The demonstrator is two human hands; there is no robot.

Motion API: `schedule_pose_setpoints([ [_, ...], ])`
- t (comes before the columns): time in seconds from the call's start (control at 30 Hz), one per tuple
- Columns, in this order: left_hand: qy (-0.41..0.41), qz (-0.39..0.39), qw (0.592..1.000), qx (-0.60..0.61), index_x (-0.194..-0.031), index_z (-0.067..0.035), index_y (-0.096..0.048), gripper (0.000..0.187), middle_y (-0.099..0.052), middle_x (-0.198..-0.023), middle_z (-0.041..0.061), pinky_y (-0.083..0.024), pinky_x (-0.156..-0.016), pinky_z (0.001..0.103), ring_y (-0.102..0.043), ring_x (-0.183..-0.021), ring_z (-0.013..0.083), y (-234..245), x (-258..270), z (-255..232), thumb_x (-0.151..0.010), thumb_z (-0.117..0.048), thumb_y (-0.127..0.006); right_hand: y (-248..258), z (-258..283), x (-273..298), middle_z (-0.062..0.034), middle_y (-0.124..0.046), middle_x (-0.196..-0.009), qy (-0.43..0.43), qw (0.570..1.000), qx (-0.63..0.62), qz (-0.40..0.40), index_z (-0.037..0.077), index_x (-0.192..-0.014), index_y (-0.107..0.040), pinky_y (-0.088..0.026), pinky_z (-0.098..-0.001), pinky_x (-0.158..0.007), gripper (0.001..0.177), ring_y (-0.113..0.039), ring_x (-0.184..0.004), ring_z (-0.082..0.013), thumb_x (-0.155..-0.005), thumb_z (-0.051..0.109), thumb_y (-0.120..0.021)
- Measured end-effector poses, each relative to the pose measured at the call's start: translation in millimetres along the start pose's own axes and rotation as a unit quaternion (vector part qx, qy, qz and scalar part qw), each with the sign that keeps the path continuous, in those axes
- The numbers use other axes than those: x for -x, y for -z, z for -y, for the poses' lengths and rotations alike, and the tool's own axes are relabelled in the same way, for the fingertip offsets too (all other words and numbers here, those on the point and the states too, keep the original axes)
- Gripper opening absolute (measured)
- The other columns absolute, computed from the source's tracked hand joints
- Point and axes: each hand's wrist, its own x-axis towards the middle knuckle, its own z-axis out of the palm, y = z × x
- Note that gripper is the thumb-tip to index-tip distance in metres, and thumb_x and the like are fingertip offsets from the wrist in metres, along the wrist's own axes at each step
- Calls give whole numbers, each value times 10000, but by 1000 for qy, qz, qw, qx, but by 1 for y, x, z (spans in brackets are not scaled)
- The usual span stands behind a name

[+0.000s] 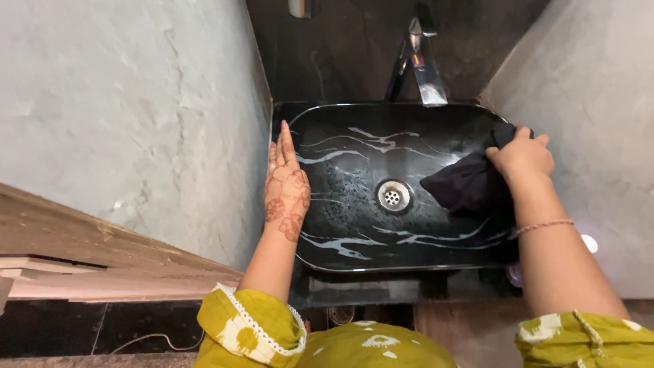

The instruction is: The person uses a dark cloth to wipe the chrome faucet and the black marble sink basin. They repeatedly rub the faucet and the sink surface, including the drain area, to remove water spots and residue.

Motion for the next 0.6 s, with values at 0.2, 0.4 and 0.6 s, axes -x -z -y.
schedule_pose_setpoints([
  [0.2, -5, -4, 1000, -11, -1639, -143, 5, 933, -311, -1654, 149, -348, -1188, 364, -289, -1522, 376, -2, 0, 2, -889, -4, -532, -2, -23, 41, -240, -445, -1443, -12, 1000, 1, -17, 174, -1543, -420, -510, -540, -956, 845, -598, -1182, -490, -834, 461, -782],
  [0.4, -28, -1, 999, -37, -1627, -129, -11, 948, -291, -1662, 142, -294, -1213, 374, -255, -1524, 381, 1, 6, 1, -862, -31, -562, -1, -45, 81, -229, -434, -1443, -4, 999, 14, -32, 210, -1562, -410, -514, -539, -938, 841, -604, -1137, -502, -838, 449, -767],
  [0.6, -32, 28, 995, -92, -1638, -135, -67, 970, -222, -1688, 147, -250, -1224, 440, -185, -1552, 363, 5, 16, -5, -837, -125, -614, -1, -58, 104, -202, -463, -1474, 41, 998, 44, -23, 269, -1537, -488, -512, -536, -974, 689, -612, -1147, -500, -907, 421, -722],
])
